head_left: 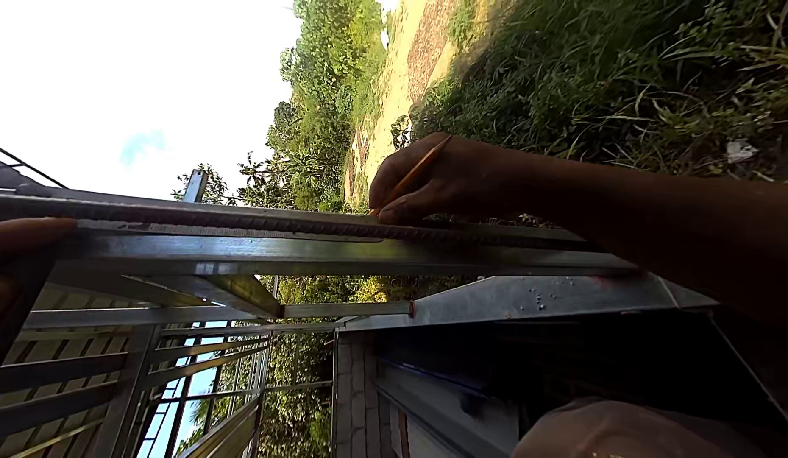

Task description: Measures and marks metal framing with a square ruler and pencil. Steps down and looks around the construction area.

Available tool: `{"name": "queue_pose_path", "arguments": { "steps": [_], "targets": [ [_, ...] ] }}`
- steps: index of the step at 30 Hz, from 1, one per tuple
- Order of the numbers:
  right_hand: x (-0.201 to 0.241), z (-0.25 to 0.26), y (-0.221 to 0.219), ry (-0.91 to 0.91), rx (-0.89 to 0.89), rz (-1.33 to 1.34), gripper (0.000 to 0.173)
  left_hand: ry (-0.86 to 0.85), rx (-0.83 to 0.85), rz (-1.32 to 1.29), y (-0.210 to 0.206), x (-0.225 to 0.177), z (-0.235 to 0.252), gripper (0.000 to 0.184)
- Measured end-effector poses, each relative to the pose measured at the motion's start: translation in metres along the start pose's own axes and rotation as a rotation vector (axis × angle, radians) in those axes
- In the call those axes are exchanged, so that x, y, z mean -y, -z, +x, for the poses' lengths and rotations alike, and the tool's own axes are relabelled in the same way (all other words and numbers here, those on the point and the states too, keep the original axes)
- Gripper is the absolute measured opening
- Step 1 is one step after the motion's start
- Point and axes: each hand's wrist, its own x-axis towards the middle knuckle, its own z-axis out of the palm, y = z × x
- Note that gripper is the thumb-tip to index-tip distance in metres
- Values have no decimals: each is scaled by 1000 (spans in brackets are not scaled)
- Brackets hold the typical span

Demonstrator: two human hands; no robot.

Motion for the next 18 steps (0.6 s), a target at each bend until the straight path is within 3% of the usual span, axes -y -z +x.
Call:
{"name": "queue_pose_path", "arguments": {
  "steps": [3,4,9,13,18],
  "targets": [
    [0,-5,-1,-28,-17,-18,7,305,-22,7,-4,-39,1,36],
    [1,-2,-3,-25,-40,-20,8,338,-5,33,-2,-51,2,35],
    [9,24,5,52,-43,-71,14,164,134,76,10,-46,2,33],
    [42,78,-3,168,-56,159,18,222,145,18,9,-52,2,33],
    [83,138,-32,265,22,264,13,216,161,-1,8,-52,2,35]
  ]
}}
